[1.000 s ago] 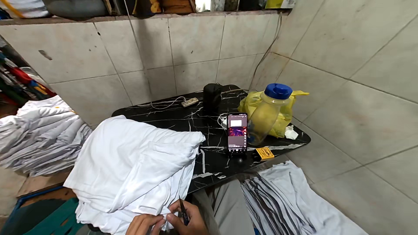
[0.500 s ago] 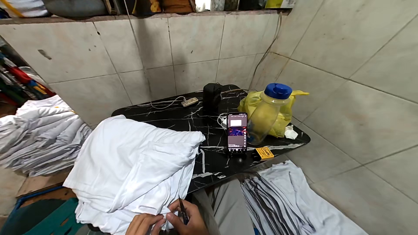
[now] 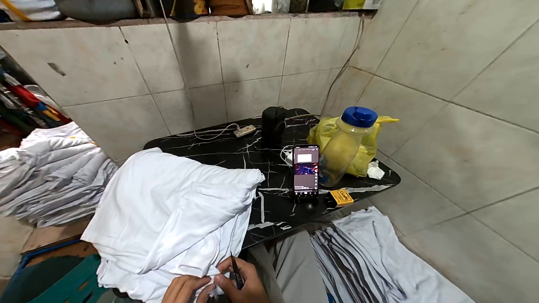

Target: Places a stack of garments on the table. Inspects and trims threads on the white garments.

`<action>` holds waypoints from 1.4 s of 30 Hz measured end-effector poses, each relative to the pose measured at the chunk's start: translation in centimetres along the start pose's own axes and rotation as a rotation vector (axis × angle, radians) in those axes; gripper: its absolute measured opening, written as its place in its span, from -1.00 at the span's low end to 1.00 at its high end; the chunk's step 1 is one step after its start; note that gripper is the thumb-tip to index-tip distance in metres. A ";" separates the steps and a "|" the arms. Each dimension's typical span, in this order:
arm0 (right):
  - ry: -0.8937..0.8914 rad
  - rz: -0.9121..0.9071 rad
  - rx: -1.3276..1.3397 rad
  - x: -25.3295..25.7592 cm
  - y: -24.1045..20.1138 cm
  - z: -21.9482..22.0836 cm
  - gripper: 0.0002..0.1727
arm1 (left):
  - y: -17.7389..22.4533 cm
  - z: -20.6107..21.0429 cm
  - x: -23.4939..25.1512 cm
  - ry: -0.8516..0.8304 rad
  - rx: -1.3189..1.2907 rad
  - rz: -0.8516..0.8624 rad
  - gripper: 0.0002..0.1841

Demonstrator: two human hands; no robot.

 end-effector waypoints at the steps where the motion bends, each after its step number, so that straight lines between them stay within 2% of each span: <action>1: 0.000 0.001 0.003 0.0 0.0 0.0 -0.87 | 0.0 0.0 0.0 -0.002 0.001 -0.002 -0.78; 13: 0.007 -0.002 0.006 -0.1 0.0 -0.1 -0.86 | 0.4 -0.4 0.0 0.042 -0.020 0.028 -0.84; 20: 0.006 0.016 0.020 -0.3 -0.5 0.1 -0.86 | 0.3 -0.3 -0.1 0.047 0.060 -0.018 -0.71; 24: 0.002 -0.007 0.030 -0.4 -0.5 0.1 -0.87 | 0.3 -0.2 -0.2 0.108 0.033 0.007 -0.83; 31: 0.040 -0.047 0.024 -0.4 -0.5 0.0 -0.87 | 0.8 -0.1 -0.2 -0.075 -0.097 0.077 -0.78; 36: 0.032 -0.026 0.042 -0.6 -0.9 0.2 -0.88 | 0.3 -0.8 -0.2 0.073 -0.010 0.008 -0.69; 42: 0.004 -0.052 -0.017 -0.9 -1.0 0.6 -0.85 | 0.4 -0.2 -0.2 0.085 0.026 -0.044 -0.72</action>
Point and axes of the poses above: each hand's wrist, its own x-axis towards the middle knuckle, its own z-axis out of the palm, y = z × x, the point moved 3 cm from there along x, towards the middle knuckle, and after that the axes turned 13 degrees about x, right-handed, at the moved point
